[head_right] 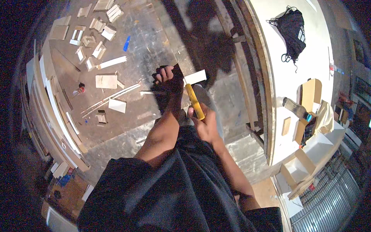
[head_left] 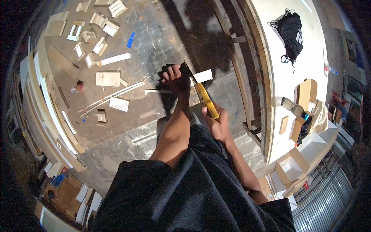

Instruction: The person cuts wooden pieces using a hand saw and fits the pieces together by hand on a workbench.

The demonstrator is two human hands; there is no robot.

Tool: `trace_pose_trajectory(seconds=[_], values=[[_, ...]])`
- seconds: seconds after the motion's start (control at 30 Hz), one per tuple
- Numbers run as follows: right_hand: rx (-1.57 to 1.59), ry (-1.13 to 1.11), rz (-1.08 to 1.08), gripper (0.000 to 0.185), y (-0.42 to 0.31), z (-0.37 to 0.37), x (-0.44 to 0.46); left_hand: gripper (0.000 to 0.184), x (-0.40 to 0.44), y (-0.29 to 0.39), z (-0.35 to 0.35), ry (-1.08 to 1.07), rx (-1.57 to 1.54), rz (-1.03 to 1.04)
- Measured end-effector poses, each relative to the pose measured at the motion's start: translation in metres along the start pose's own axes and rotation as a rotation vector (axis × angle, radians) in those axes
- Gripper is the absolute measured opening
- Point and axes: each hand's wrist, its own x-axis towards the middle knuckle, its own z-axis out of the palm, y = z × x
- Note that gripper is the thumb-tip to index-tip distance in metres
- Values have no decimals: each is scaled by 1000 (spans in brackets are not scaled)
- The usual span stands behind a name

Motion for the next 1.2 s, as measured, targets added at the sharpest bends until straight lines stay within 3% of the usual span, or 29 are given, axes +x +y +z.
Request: trace_pose_trajectory(seconds=[0.13,0.2,0.23,0.27,0.3,0.4,0.43,0.47,0.53,0.57,0.67,0.73,0.77,0.93,1.1,1.2], values=[[-15,13,-208,28,-3,7,31,15,-1,-21,26,-3,71,175],[5,27,-266,27,18,8,45,15,5,-2,-7,-127,129,86],[-22,25,-333,25,30,14,59,14,17,5,-37,-71,203,283],[-52,34,-379,23,23,18,62,14,23,2,-23,-61,204,284],[-63,7,-247,22,19,11,52,15,11,0,-10,-122,122,124],[-26,-25,-55,25,7,2,26,16,9,3,-13,-158,33,-68],[13,19,-195,31,13,6,19,24,14,6,-32,-235,65,-31],[9,15,-189,31,16,6,18,32,16,8,-42,-313,95,8],[-45,26,-152,34,17,7,21,30,4,-11,5,-305,76,-6],[-43,27,-150,34,16,9,23,24,-10,-33,55,-33,95,105],[-79,21,-182,35,14,7,10,19,-3,-2,3,-34,16,-7],[-33,37,-49,36,13,-2,-2,21,0,-4,-2,-213,15,-37],[-53,82,-144,36,11,0,-9,22,-3,-7,4,-85,55,25],[-58,45,-141,39,17,5,-7,22,-1,-8,3,-166,98,33],[-95,36,-103,31,16,-2,-20,23,-8,-8,12,4,14,21],[51,-5,-133,41,11,3,0,25,-10,-10,10,1,23,35]])
